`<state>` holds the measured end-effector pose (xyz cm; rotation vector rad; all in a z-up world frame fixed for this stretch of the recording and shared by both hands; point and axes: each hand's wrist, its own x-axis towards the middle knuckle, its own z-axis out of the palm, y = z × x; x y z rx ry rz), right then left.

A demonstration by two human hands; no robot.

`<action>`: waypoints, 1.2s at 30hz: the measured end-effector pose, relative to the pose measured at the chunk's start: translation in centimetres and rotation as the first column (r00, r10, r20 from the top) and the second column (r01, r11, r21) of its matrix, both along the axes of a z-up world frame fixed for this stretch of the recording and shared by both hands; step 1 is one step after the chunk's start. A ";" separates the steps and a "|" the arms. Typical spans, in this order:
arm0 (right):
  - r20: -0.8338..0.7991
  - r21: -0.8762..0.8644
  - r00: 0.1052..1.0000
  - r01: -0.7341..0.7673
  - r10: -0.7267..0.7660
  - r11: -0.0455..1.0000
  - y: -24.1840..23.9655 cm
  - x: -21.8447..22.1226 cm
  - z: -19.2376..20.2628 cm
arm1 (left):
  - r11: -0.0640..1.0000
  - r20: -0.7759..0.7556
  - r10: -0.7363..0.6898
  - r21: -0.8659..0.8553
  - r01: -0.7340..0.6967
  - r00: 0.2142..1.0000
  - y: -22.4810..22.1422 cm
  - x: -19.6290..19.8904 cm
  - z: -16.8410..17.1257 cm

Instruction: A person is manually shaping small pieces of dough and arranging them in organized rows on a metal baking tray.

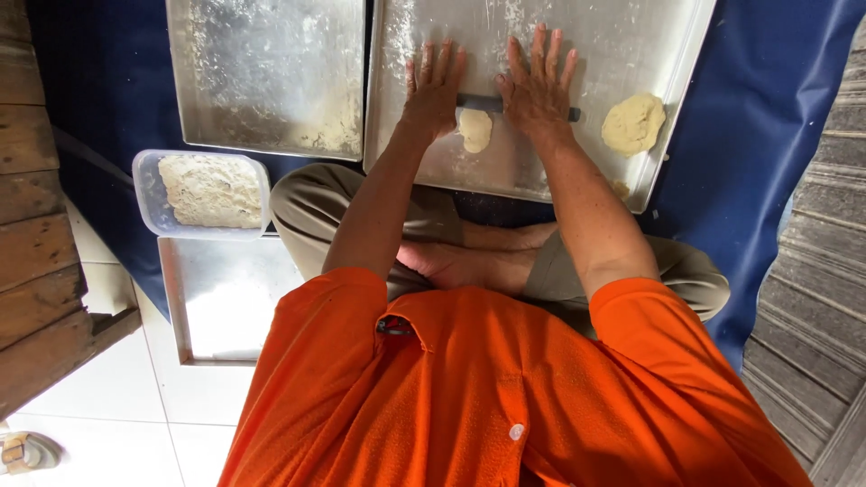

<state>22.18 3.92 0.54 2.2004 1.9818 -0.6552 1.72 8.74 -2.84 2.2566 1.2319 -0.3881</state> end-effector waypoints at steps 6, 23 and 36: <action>-0.045 0.078 0.999 0.001 0.002 0.997 -1.8 -0.5 0.5 | 0.997 -0.004 -0.050 0.056 0.050 0.999 -2.0 -0.8 0.0; -0.112 0.011 0.993 -0.044 0.045 0.999 -8.9 -1.5 0.2 | 0.993 -0.021 -0.065 -0.099 0.063 0.998 -8.3 -3.2 2.7; -0.131 -0.164 0.985 -0.134 0.113 0.977 -11.2 -1.6 1.8 | 0.997 0.114 -0.081 -0.012 0.083 0.990 -11.1 -4.9 -0.1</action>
